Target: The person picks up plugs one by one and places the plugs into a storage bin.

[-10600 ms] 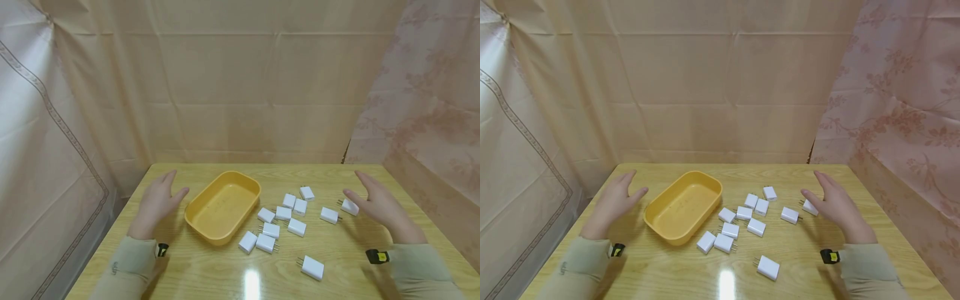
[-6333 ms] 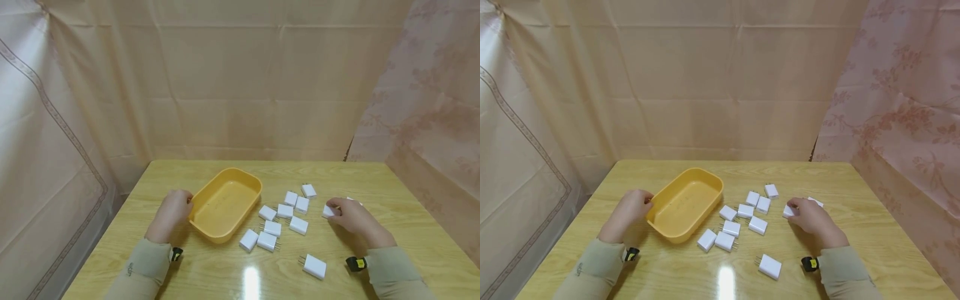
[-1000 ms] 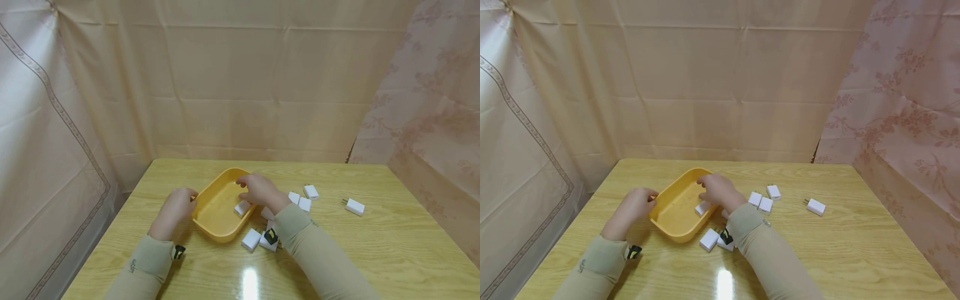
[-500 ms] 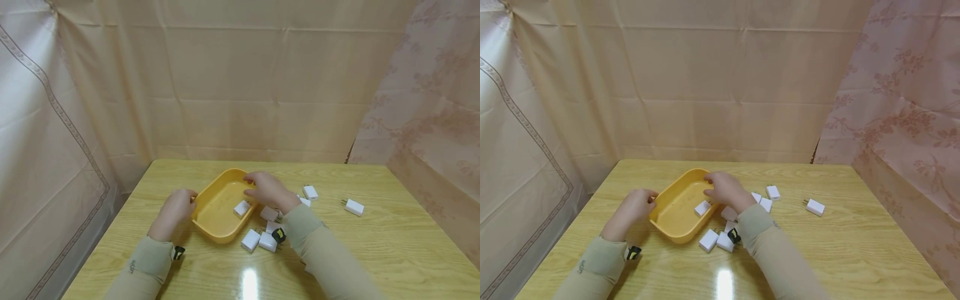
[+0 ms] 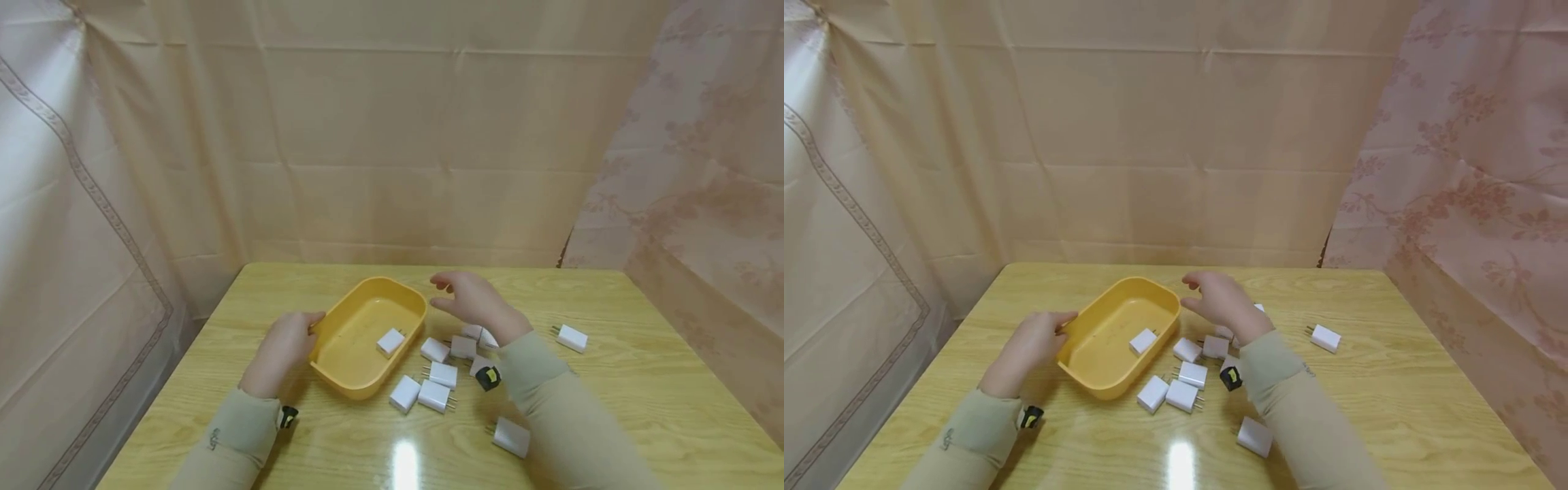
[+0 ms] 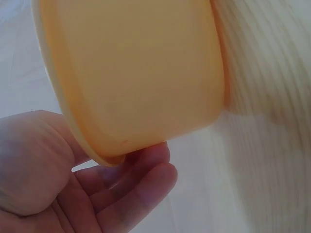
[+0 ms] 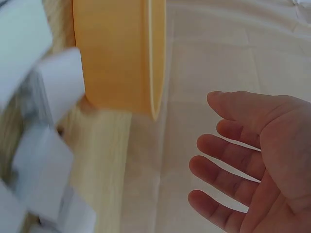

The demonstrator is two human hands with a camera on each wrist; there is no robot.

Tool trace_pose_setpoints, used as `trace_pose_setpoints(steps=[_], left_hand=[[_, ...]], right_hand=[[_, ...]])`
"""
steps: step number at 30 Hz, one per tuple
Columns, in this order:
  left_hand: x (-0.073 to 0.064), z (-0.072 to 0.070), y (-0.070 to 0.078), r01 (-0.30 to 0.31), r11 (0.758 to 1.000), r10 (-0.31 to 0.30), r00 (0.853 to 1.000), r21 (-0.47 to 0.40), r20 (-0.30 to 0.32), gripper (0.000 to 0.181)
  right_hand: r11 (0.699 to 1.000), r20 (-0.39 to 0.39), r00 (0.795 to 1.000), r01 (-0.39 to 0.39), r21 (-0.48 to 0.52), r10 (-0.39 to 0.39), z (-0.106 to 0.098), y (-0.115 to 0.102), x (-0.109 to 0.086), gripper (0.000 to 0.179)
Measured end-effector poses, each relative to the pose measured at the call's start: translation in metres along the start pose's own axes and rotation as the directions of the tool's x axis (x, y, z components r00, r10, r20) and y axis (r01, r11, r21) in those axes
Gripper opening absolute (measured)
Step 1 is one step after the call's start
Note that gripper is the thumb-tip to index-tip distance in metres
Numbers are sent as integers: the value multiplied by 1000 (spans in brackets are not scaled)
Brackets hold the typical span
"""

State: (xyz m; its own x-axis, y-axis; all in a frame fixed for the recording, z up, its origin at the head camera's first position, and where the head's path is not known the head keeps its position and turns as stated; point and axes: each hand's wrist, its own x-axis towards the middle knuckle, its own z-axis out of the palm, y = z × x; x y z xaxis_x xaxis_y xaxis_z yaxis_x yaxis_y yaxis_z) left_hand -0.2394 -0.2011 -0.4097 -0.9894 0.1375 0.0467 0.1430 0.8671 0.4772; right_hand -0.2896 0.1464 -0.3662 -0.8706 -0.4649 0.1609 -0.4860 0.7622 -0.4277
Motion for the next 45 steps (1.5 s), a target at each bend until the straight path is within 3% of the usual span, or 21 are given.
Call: trace_pose_setpoints(steps=[7,18,30,40,45], left_hand=[[0,0,1,16,1000,-16,1000,-4,-1,45],[4,0,-1,-10,998,11,1000,68,-20,44],[0,-1,-3,-9,996,11,1000,87,-26,43],[3,1,-5,-4,997,6,999,75,-31,45],[7,4,-8,-41,995,44,998,95,-33,46]], right_hand=[[999,-59,997,-50,-1,50,-20,24,-11,49],[994,-63,992,-107,-4,107,-44,52,-27,50],[982,-91,978,-188,-8,187,-68,80,-60,54],[971,-95,967,-239,-29,235,-79,100,-79,58],[969,-111,964,-246,-28,242,-81,111,-88,58]])
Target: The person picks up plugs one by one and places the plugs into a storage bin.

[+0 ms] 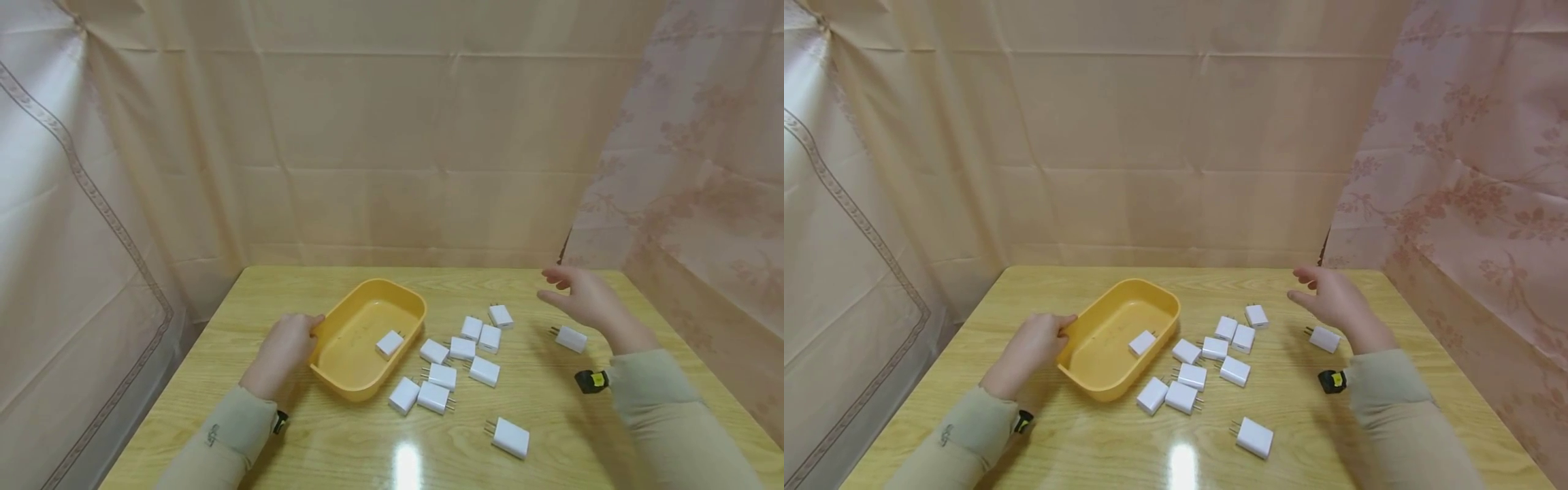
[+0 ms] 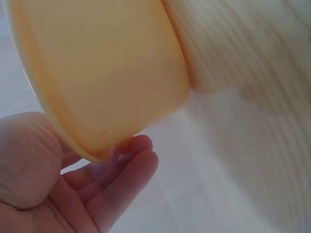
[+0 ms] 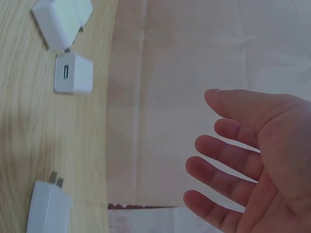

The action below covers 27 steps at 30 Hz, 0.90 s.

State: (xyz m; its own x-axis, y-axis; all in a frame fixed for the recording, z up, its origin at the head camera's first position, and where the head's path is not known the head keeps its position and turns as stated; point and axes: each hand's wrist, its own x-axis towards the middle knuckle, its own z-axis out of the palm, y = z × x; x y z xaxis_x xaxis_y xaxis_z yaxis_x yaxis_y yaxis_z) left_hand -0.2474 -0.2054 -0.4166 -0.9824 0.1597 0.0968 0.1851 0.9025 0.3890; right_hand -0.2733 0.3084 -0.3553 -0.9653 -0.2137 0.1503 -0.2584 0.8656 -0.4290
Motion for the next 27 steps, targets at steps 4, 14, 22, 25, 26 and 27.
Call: trace_pose_setpoints(steps=[4,14,22,25,26,27], left_hand=[[3,1,0,-21,1000,21,1000,3,15,49],[4,-2,3,-54,999,54,998,5,43,49],[4,-5,4,-64,998,64,997,-7,33,48],[5,-4,3,-56,998,56,998,-9,33,47],[6,-4,3,-52,999,53,998,-10,37,47],[6,-4,4,-49,999,49,998,-9,39,47]], right_hand=[[1000,-4,1000,0,-6,0,-1,10,-4,61],[1000,16,1000,-9,3,9,-9,37,-14,61],[999,22,999,-23,-40,23,-13,54,-21,61],[998,38,999,-27,-54,29,-13,58,-23,63],[998,45,999,-28,-58,30,-12,59,-24,64],[998,53,998,-30,-62,34,-11,60,-24,64]])
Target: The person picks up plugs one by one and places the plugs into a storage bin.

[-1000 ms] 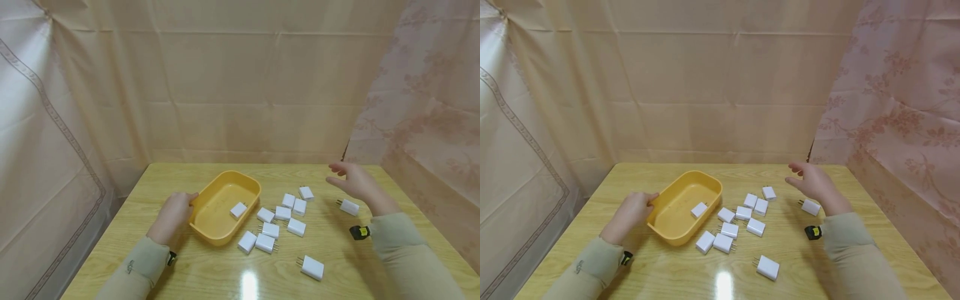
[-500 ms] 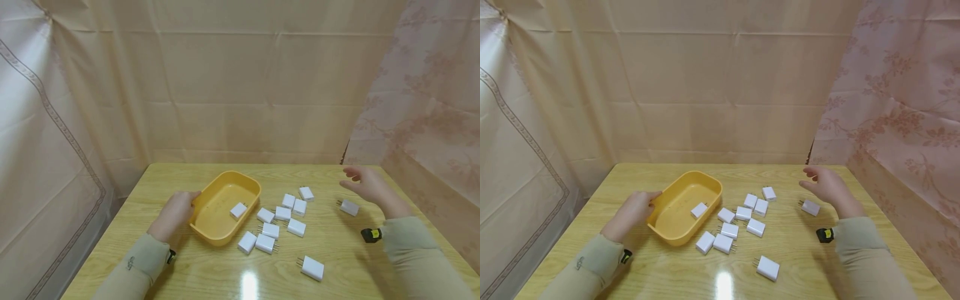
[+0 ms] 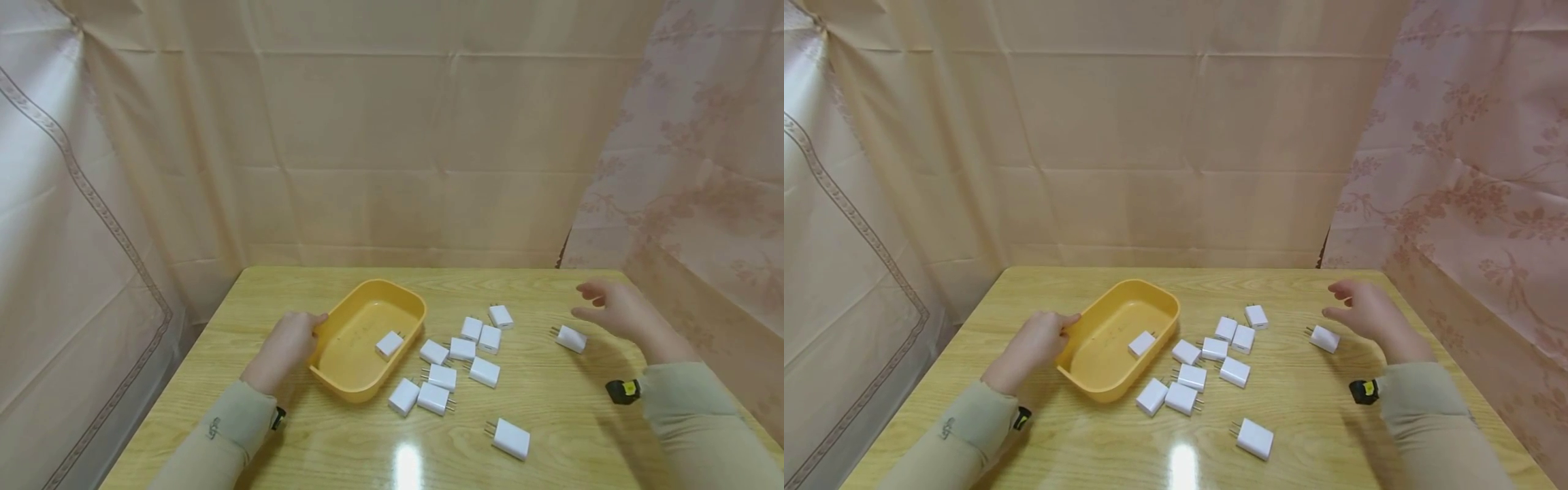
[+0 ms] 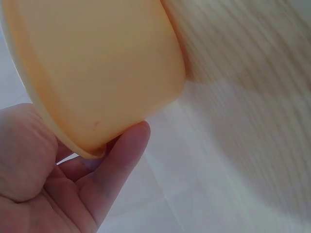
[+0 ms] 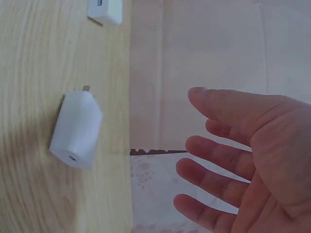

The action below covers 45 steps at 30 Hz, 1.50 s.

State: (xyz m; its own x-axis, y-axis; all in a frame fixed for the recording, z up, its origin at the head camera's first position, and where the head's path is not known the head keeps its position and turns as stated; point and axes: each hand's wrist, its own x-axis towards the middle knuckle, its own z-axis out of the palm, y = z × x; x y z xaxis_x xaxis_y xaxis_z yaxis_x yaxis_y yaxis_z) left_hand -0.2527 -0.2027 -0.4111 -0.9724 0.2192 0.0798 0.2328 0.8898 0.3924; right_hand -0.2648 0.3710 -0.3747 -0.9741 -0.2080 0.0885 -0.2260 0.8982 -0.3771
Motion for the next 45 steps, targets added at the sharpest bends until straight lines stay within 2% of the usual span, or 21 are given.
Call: trace_pose_setpoints(steps=[8,17,26,36,45], left_hand=[[1,-1,2,20,1000,-20,1000,10,15,47],[0,0,2,13,1000,-13,1000,7,8,46],[-1,0,2,5,1000,-5,1000,19,-3,46],[1,1,2,42,999,-42,999,9,8,46],[0,2,2,45,999,-45,999,9,8,46]], right_hand=[[1000,22,1000,9,-9,-8,11,5,-1,66],[1000,50,999,-12,12,11,21,6,-3,68],[999,42,999,3,38,-4,34,11,-4,65],[998,55,998,-6,61,3,49,14,-6,62],[996,46,999,-20,83,16,57,16,-9,62]])
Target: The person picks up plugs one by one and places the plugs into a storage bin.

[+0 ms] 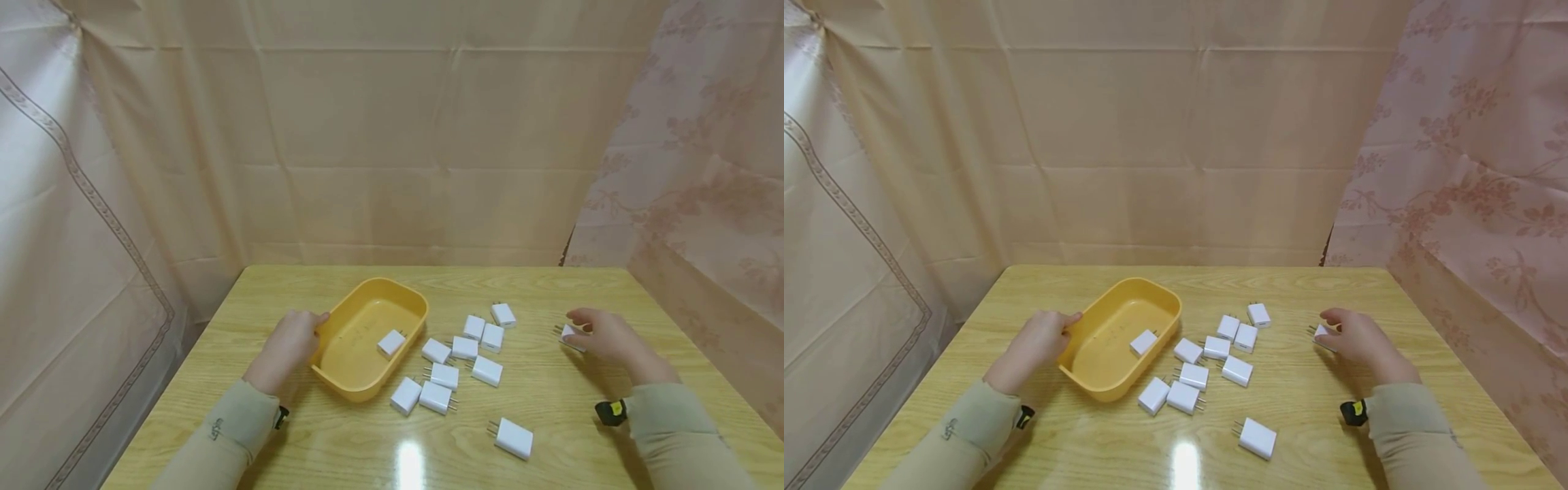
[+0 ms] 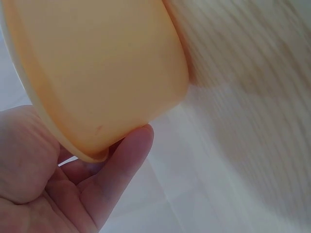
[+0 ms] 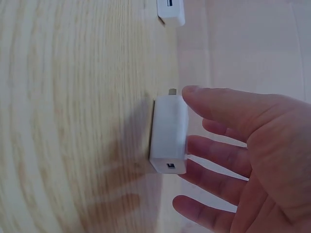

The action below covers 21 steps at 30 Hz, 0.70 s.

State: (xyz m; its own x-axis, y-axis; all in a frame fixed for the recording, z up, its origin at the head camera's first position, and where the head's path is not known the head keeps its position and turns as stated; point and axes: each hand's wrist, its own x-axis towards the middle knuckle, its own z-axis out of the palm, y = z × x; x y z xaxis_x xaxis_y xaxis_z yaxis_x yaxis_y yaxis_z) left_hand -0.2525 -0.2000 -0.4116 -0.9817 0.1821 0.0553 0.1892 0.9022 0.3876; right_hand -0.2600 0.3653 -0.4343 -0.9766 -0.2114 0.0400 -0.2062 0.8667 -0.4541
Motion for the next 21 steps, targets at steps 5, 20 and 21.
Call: trace_pose_setpoints(steps=[5,20,21], left_hand=[[0,0,-1,-5,1000,5,1000,-6,-3,46],[-1,0,-1,-25,999,25,1000,-22,-12,47],[-2,0,-1,-29,999,29,999,-16,-16,47]], right_hand=[[1000,-18,1000,16,15,-16,6,2,2,59],[1000,-17,1000,26,0,-26,14,4,4,55],[1000,-11,1000,19,-2,-19,14,4,4,55]])
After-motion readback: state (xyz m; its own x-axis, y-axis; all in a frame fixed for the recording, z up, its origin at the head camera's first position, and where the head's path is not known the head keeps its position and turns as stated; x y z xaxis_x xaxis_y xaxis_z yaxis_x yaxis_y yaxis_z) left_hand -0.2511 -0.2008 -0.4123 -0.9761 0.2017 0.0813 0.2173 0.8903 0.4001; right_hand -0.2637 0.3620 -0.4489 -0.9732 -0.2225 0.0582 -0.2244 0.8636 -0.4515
